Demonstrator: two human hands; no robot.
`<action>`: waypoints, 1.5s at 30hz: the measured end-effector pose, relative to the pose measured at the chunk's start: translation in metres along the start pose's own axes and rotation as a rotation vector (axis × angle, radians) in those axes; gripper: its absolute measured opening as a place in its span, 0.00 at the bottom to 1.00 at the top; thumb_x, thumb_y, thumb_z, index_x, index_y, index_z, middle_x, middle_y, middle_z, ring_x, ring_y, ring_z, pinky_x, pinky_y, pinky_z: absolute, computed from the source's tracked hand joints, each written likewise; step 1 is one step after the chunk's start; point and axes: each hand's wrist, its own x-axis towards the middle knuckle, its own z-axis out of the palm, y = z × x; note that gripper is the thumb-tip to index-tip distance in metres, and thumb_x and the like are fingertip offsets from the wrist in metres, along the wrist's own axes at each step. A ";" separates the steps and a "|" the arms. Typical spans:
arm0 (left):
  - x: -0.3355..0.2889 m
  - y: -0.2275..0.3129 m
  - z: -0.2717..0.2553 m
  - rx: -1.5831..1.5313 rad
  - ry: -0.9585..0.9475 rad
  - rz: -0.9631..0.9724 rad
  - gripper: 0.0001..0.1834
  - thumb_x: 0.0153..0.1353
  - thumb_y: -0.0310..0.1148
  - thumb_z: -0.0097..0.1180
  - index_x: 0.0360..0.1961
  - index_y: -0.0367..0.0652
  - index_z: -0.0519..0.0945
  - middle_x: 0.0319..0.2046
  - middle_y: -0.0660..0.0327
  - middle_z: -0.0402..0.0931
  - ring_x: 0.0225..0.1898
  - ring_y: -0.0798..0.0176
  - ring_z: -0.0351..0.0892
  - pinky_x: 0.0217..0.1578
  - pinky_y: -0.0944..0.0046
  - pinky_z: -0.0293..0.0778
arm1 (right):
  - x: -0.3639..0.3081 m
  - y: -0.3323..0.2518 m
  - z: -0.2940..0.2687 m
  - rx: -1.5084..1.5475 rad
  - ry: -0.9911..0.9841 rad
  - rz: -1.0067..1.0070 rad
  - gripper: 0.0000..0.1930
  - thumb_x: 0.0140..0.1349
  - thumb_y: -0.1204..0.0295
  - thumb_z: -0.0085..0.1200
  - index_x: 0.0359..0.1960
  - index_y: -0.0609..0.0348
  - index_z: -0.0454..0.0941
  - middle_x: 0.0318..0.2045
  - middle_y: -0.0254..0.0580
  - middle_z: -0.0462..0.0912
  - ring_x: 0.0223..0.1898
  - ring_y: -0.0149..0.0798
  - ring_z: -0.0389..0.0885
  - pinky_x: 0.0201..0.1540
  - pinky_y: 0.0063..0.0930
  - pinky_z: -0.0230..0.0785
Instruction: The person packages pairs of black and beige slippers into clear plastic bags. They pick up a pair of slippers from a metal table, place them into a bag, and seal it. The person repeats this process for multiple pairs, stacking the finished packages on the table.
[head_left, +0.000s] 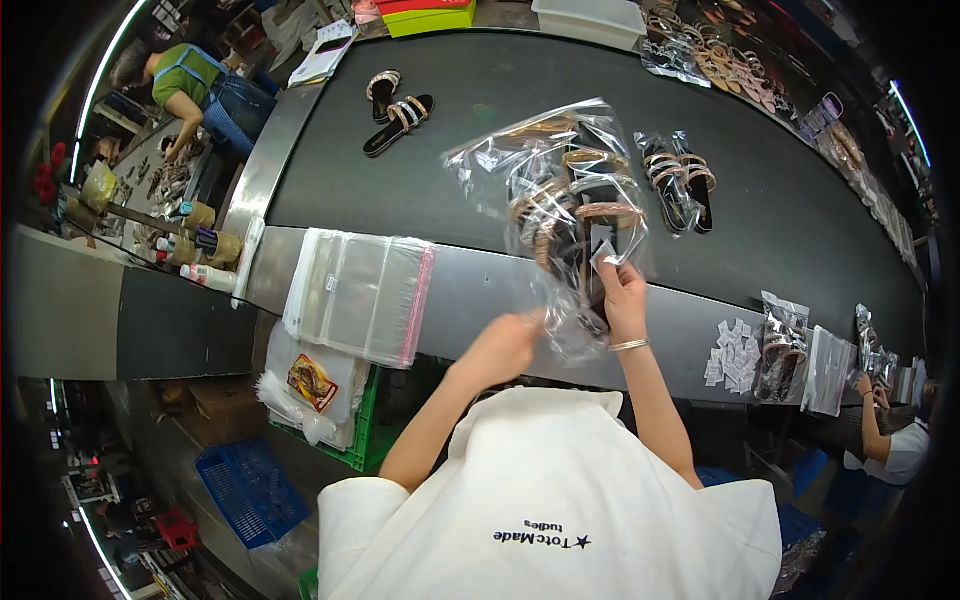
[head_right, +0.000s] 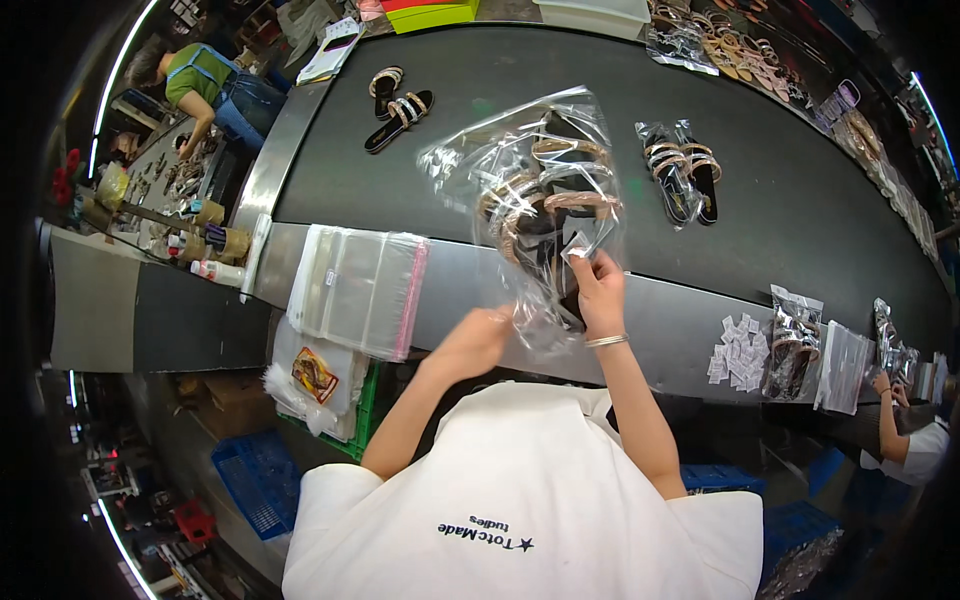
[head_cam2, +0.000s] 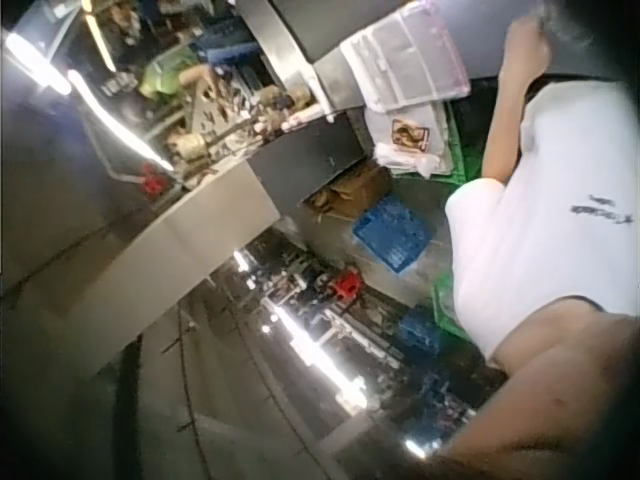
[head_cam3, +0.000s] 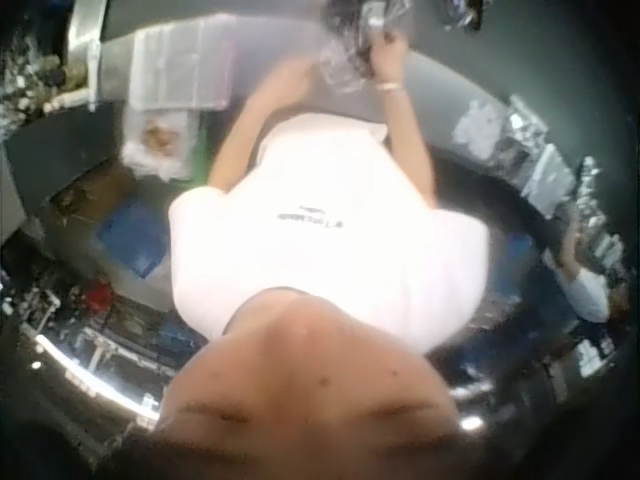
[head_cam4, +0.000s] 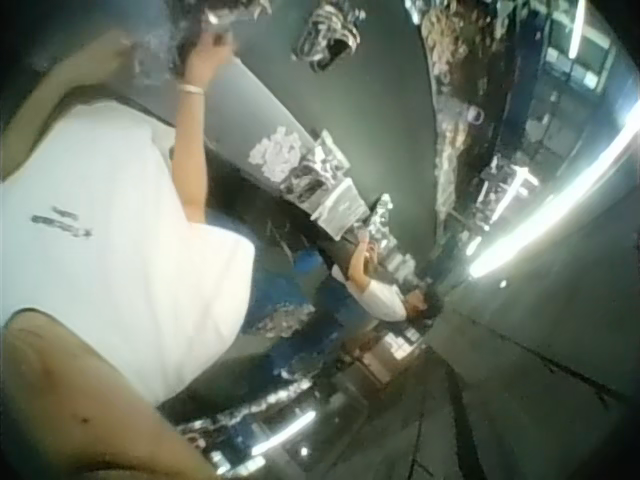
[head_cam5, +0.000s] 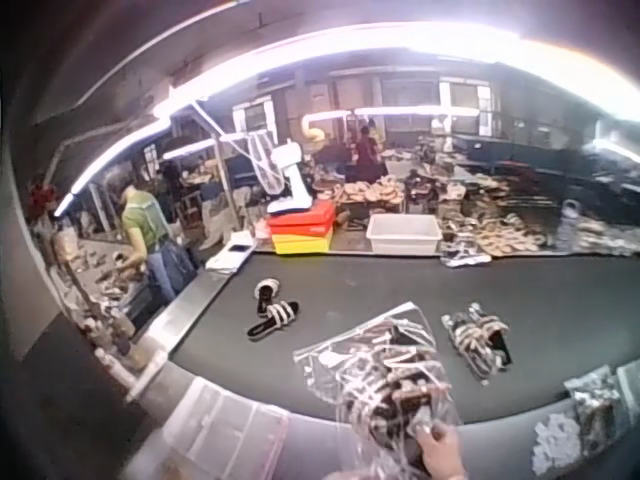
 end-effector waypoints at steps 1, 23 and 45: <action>-0.002 -0.004 -0.006 -0.314 0.153 -0.024 0.20 0.50 0.15 0.40 0.45 0.31 0.74 0.39 0.38 0.75 0.42 0.42 0.76 0.47 0.55 0.71 | 0.001 0.003 0.004 -0.129 0.070 -0.138 0.17 0.62 0.58 0.54 0.35 0.62 0.77 0.24 0.26 0.74 0.26 0.19 0.63 0.27 0.18 0.58; -0.002 -0.109 0.092 -1.192 0.209 -0.539 0.20 0.55 0.17 0.53 0.50 0.35 0.68 0.42 0.52 0.76 0.42 0.57 0.79 0.42 0.62 0.79 | -0.013 0.158 -0.038 -0.734 0.023 -0.017 0.53 0.28 0.67 0.75 0.60 0.66 0.55 0.56 0.59 0.63 0.58 0.56 0.62 0.62 0.40 0.55; -0.024 -0.112 0.084 -0.859 0.385 -0.660 0.16 0.67 0.33 0.39 0.37 0.30 0.76 0.33 0.49 0.80 0.34 0.59 0.83 0.32 0.65 0.79 | -0.090 0.094 -0.083 -1.077 -0.555 -0.347 0.09 0.49 0.68 0.59 0.24 0.58 0.73 0.26 0.42 0.73 0.33 0.47 0.72 0.40 0.39 0.64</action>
